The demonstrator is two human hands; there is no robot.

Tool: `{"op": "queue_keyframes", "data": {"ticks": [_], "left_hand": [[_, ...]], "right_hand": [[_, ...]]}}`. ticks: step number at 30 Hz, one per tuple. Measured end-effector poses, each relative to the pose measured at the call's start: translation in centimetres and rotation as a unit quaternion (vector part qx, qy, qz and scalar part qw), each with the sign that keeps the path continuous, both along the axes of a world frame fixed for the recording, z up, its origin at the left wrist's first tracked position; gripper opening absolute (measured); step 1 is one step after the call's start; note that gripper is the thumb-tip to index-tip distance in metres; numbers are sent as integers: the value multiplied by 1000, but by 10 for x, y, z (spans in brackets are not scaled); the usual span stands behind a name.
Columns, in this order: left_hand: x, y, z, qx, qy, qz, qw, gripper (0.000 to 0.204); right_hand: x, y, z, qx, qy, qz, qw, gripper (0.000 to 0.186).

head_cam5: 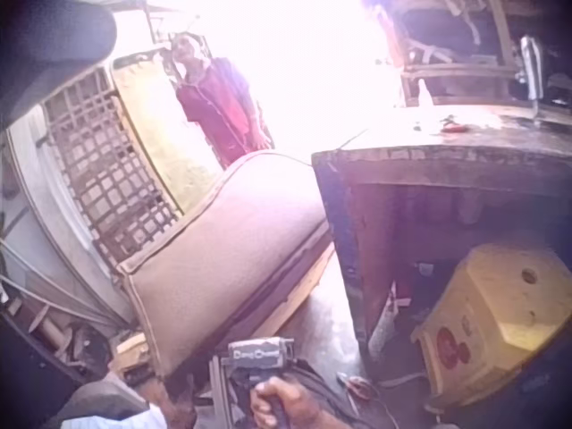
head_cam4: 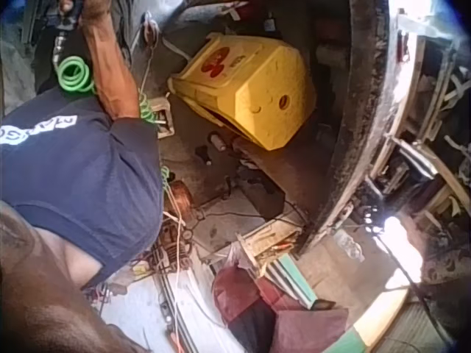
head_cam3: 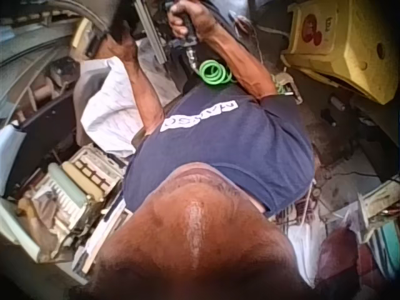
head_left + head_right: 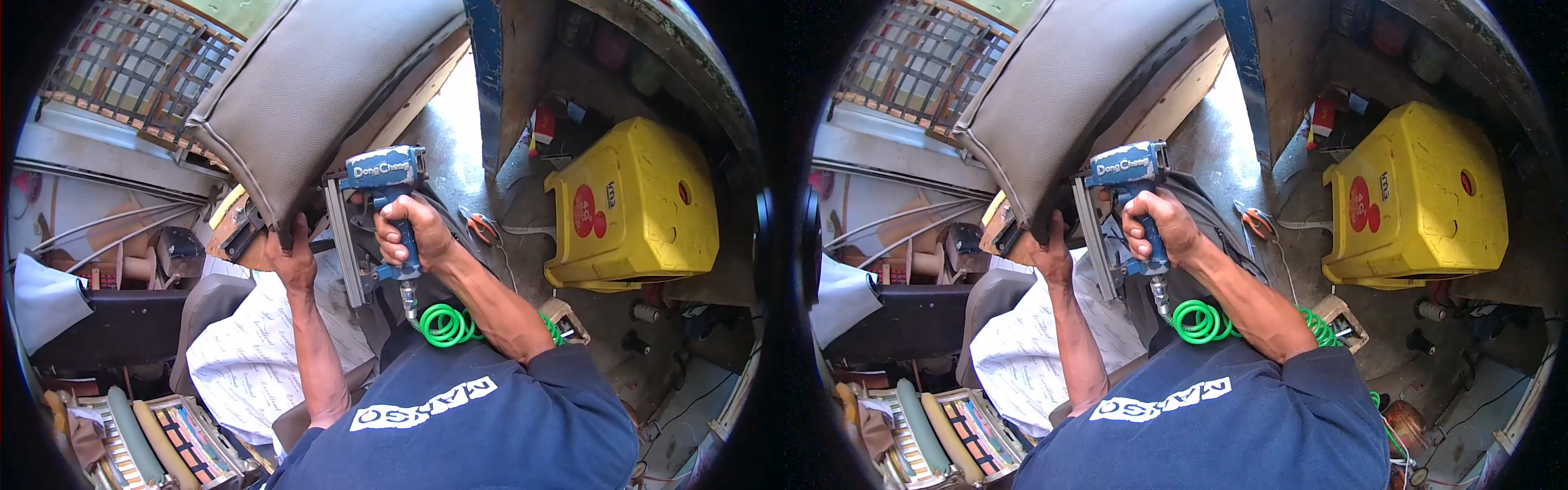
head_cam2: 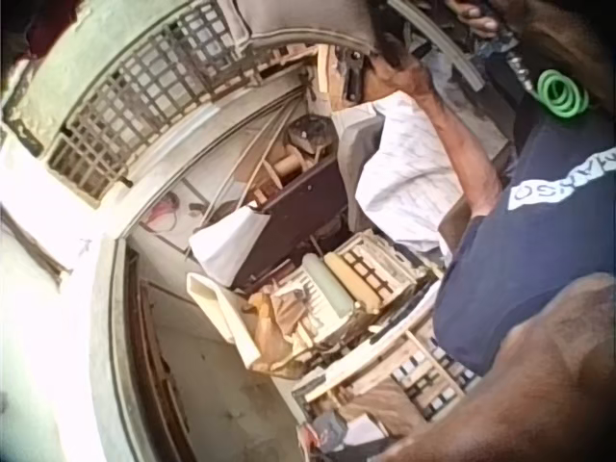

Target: The person applies adhesive from a tube to the edge of a tan leather-like material on a chair part, presses the edge down by hand, uses a pneumatic stapler to secure the fabric to the frame, and cuts excess material using shears.

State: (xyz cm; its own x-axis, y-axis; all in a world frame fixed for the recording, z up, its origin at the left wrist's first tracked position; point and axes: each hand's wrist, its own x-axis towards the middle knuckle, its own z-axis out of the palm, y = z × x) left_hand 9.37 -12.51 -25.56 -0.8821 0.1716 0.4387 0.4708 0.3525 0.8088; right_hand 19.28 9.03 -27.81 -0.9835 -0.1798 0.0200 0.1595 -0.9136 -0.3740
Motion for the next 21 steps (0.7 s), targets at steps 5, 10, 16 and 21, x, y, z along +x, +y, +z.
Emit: {"op": "queue_keyframes", "data": {"ticks": [5,10,16,21], "left_hand": [[0,0,-3,17,-13,-9,1000,20],[7,0,7,12,-45,-24,999,19],[2,-1,10,46,-72,-30,996,21],[2,-2,8,18,-36,-24,999,22]], "right_hand": [[-7,-2,-1,-13,-10,28,999,44],[-18,16,4,-43,-33,83,995,26],[-25,23,10,13,-43,118,992,22],[-17,23,4,-15,-26,89,996,28]]}}
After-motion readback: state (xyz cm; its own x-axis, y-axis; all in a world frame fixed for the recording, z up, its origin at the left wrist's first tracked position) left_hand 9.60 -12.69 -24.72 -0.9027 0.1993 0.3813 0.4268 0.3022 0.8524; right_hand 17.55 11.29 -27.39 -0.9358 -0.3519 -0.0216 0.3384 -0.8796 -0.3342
